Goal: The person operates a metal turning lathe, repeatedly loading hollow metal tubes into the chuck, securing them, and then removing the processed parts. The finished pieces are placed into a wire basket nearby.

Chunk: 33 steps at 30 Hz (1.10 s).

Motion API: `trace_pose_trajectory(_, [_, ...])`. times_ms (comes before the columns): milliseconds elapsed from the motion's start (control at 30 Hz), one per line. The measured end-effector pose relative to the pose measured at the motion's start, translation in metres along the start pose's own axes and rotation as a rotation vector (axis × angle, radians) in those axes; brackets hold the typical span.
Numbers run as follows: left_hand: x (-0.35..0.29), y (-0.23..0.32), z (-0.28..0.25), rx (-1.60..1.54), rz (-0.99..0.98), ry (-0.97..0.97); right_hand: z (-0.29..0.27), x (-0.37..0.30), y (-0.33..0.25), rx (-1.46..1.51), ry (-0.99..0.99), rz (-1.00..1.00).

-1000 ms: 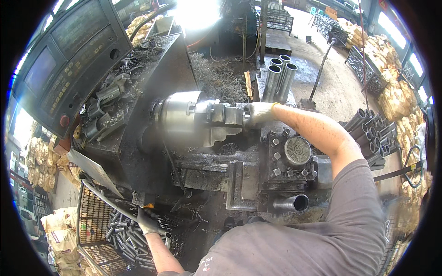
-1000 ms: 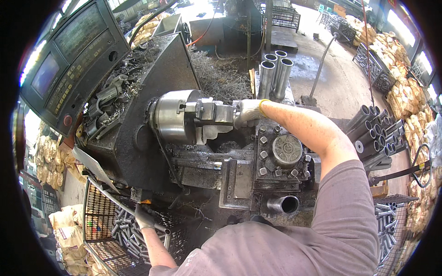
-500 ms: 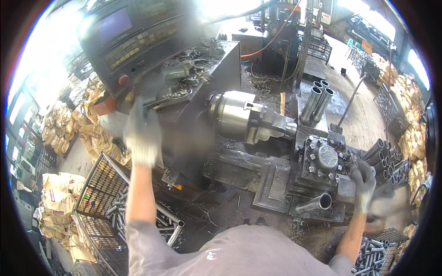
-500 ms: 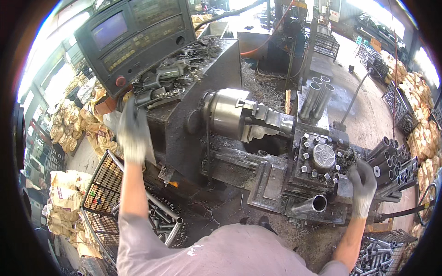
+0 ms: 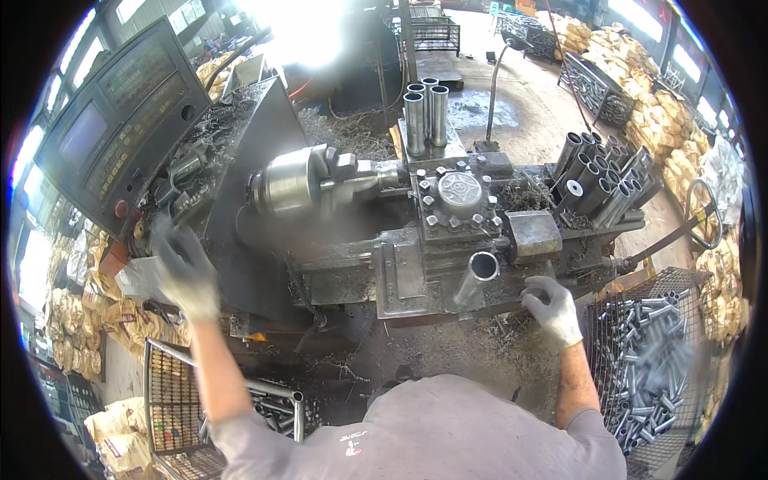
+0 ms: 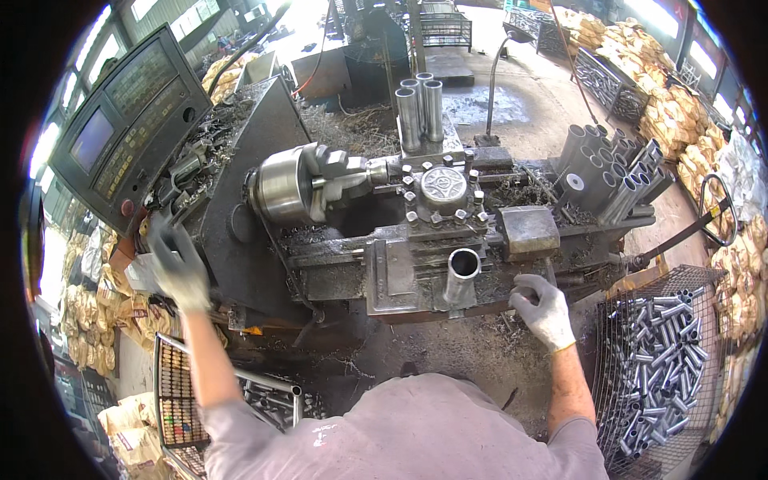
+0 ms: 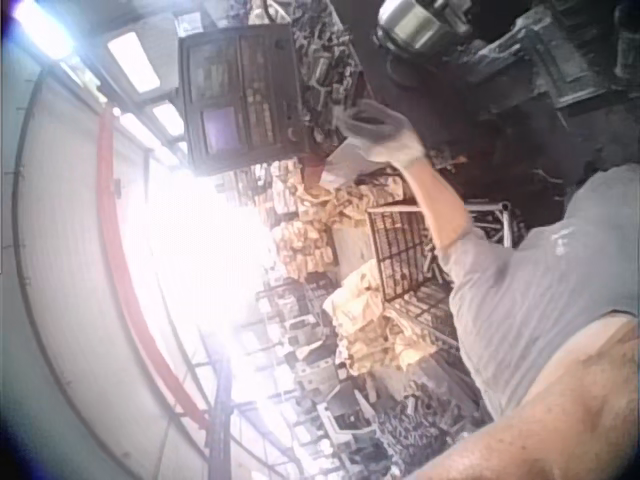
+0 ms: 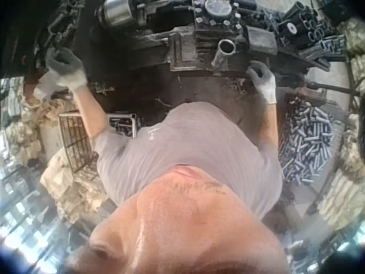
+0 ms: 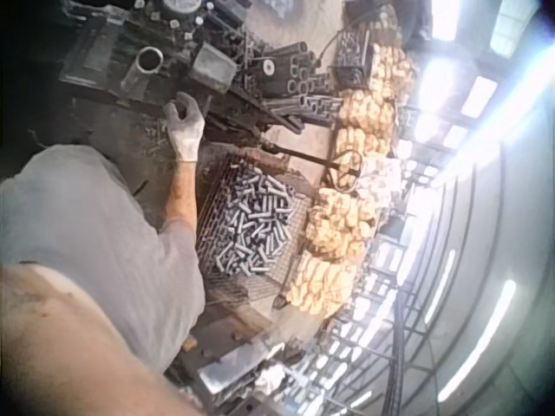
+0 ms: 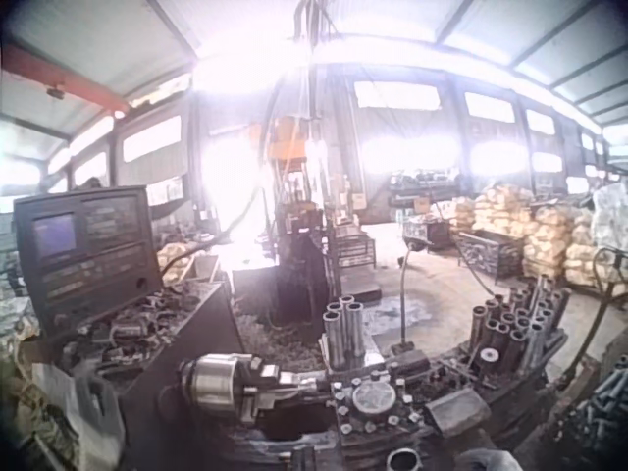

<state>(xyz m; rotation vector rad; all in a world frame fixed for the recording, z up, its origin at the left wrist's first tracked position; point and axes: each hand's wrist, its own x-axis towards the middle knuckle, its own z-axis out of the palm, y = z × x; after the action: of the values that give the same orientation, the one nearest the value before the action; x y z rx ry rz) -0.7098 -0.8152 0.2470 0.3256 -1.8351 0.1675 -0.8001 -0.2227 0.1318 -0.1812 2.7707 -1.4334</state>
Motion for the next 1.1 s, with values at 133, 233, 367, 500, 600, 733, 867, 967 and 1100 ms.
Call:
trace_pose_trajectory(133, [-0.189, 0.118, -0.084, -0.396, -0.377, -0.440, 0.020, 0.015, 0.036, 0.109, -0.096, -0.012])
trace_pose_trajectory(233, [-0.370, 0.131, -0.143, -0.202, -0.989, -1.094, 0.041, 0.035, 0.041, 0.271, -0.263, -0.092])
trace_pose_trajectory(367, [-0.563, 0.111, -0.278, 0.098, -1.435, -1.386, 0.071, 0.058, 0.002, -0.034, -0.469, -0.229])
trace_pose_trajectory(500, [-0.669, 0.136, -0.403, 0.307, -1.660, -1.532, 0.111, 0.050, 0.006, -0.015, -0.421, -0.336])
trace_pose_trajectory(600, [-0.710, 0.170, -0.461, 0.279, -1.284, -1.763, 0.148, 0.007, -0.006, 0.699, -0.903, 0.089])
trace_pose_trajectory(733, [-0.705, 0.249, -0.500, 0.088, -2.318, -0.633, 0.207, -0.120, -0.056, -0.179, -0.960, -0.733])
trace_pose_trajectory(867, [-0.655, 0.321, -0.573, 0.333, -2.305, -0.560, 0.252, -0.283, -0.104, -0.254, -1.453, -0.984])
trace_pose_trajectory(967, [-0.713, 0.364, -0.631, 0.452, -2.416, -0.393, 0.284, -0.381, -0.094, -0.248, -1.754, -1.249])
trace_pose_trajectory(1100, [-0.746, 0.470, -0.684, 0.808, -2.582, 0.221, 0.271, -0.507, -0.117, -0.264, -2.071, -1.578])
